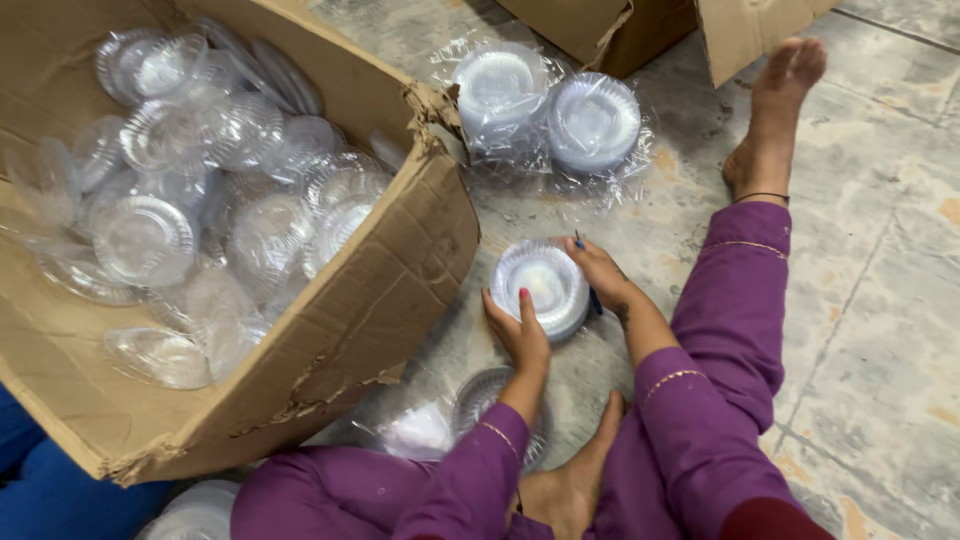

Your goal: The person sits on the floor and repeatedly picks up clear plastic dishes from a stack. Using a blue marker, they write on the bottom of each dish and then place it into a cardboard box. The process is repeated for multiple dishes.

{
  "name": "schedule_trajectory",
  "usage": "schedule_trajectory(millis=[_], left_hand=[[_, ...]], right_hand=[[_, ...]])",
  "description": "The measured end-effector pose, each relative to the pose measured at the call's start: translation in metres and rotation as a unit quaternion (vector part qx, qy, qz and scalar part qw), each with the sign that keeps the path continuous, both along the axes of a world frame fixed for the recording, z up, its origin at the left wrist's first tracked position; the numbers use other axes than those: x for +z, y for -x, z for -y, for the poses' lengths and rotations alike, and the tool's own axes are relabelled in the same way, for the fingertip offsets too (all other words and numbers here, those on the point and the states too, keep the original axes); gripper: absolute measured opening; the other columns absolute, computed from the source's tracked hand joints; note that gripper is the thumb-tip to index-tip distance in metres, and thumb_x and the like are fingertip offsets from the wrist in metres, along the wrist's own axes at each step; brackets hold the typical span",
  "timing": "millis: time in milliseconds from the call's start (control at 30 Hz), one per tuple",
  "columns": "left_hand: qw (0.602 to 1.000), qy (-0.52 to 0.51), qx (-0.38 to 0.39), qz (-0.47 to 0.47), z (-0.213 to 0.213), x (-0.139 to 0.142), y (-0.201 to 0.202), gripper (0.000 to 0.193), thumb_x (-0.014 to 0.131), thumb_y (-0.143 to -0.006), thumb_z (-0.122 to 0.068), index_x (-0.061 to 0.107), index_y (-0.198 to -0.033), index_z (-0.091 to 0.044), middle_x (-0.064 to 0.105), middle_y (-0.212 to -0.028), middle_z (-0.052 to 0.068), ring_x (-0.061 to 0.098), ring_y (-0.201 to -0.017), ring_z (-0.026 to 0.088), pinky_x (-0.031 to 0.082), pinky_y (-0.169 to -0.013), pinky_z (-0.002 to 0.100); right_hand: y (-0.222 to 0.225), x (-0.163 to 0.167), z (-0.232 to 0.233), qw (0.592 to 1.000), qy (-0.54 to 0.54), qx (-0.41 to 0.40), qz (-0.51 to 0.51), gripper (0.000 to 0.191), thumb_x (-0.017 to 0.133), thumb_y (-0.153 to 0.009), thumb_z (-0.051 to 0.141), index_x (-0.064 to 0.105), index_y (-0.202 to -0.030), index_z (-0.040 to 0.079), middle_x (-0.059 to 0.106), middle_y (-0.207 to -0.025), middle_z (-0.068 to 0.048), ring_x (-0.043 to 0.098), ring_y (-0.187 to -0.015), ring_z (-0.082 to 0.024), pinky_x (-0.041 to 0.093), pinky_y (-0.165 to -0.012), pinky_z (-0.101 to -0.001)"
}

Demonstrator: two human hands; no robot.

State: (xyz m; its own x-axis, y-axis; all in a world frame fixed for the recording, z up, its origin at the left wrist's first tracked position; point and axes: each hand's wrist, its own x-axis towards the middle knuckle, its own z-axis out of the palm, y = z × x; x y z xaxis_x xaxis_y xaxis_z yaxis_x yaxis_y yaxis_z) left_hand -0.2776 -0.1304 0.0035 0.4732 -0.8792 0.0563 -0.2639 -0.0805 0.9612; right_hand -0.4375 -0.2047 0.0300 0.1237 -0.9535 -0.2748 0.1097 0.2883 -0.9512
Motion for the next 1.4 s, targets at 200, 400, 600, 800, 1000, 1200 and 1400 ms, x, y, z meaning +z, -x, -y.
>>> schedule_trajectory(millis=[200,400,600,800,1000,1200,1400], left_hand=[[0.989,-0.028,-0.124,-0.082,0.054,0.023,-0.021,0.064,0.053,-0.102,-0.041,0.042,-0.153,-0.004,0.042,-0.159,0.021,0.039,-0.147,0.035,0.031,-0.119,0.043],[0.998,0.031,0.031,0.038,0.032,0.001,-0.007,0.060,0.062,-0.099,-0.031,0.045,-0.148,0.000,0.051,-0.151,0.026,0.048,-0.140,0.040,0.036,-0.117,0.046],[0.999,0.038,0.008,-0.013,0.023,-0.009,-0.007,0.047,0.050,-0.109,-0.026,0.048,-0.148,-0.001,0.055,-0.150,0.023,0.055,-0.138,0.038,0.043,-0.116,0.042],[0.999,0.001,-0.045,-0.024,0.019,0.003,-0.008,0.051,0.047,-0.110,-0.029,0.043,-0.151,-0.001,0.046,-0.156,0.024,0.046,-0.144,0.039,0.037,-0.118,0.043],[0.999,-0.045,-0.013,-0.002,-0.015,-0.001,0.001,0.062,0.056,-0.102,-0.017,0.029,-0.156,0.000,0.036,-0.160,0.028,0.037,-0.147,0.042,0.029,-0.120,0.045],[0.992,-0.111,-0.025,-0.047,-0.003,0.000,0.004,0.065,0.059,-0.097,-0.009,0.032,-0.156,-0.006,0.042,-0.157,0.023,0.043,-0.144,0.039,0.035,-0.117,0.043],[0.993,-0.107,-0.052,0.007,0.025,0.012,-0.010,0.073,0.070,-0.090,-0.007,0.035,-0.155,-0.010,0.044,-0.156,0.020,0.045,-0.144,0.037,0.038,-0.117,0.042]], right_hand=[[0.003,-0.002,0.004,0.979,-0.064,-0.191,0.006,0.043,0.059,-0.106,0.034,0.064,-0.135,0.003,0.065,-0.130,-0.011,0.055,-0.120,-0.021,0.044,-0.104,-0.0349],[0.001,0.002,0.001,0.983,0.046,-0.152,-0.087,0.035,0.062,-0.099,0.023,0.068,-0.129,0.006,0.071,-0.125,-0.006,0.063,-0.116,-0.016,0.046,-0.101,-0.0299],[0.019,0.003,-0.009,0.981,-0.096,-0.142,-0.094,0.028,0.066,-0.099,0.020,0.071,-0.119,0.002,0.068,-0.101,-0.005,0.060,-0.093,-0.018,0.049,-0.084,-0.0322],[0.007,0.046,-0.020,0.975,-0.133,-0.102,-0.143,0.041,0.059,-0.102,0.030,0.064,-0.137,0.009,0.069,-0.126,-0.009,0.060,-0.112,-0.023,0.051,-0.090,-0.0362],[0.000,0.082,-0.055,0.954,-0.218,-0.010,-0.203,0.063,0.054,-0.099,0.030,0.031,-0.157,0.021,0.048,-0.145,-0.007,0.052,-0.122,-0.030,0.062,-0.078,-0.0541],[-0.007,0.070,-0.054,0.974,-0.184,-0.069,-0.112,0.057,0.056,-0.100,0.022,0.038,-0.153,0.013,0.063,-0.132,-0.017,0.070,-0.100,-0.028,0.066,-0.069,-0.0406],[-0.009,0.056,-0.052,0.961,-0.040,-0.037,-0.272,0.061,0.059,-0.097,0.010,0.034,-0.152,0.005,0.061,-0.129,-0.020,0.074,-0.096,-0.029,0.061,-0.070,-0.0340]])
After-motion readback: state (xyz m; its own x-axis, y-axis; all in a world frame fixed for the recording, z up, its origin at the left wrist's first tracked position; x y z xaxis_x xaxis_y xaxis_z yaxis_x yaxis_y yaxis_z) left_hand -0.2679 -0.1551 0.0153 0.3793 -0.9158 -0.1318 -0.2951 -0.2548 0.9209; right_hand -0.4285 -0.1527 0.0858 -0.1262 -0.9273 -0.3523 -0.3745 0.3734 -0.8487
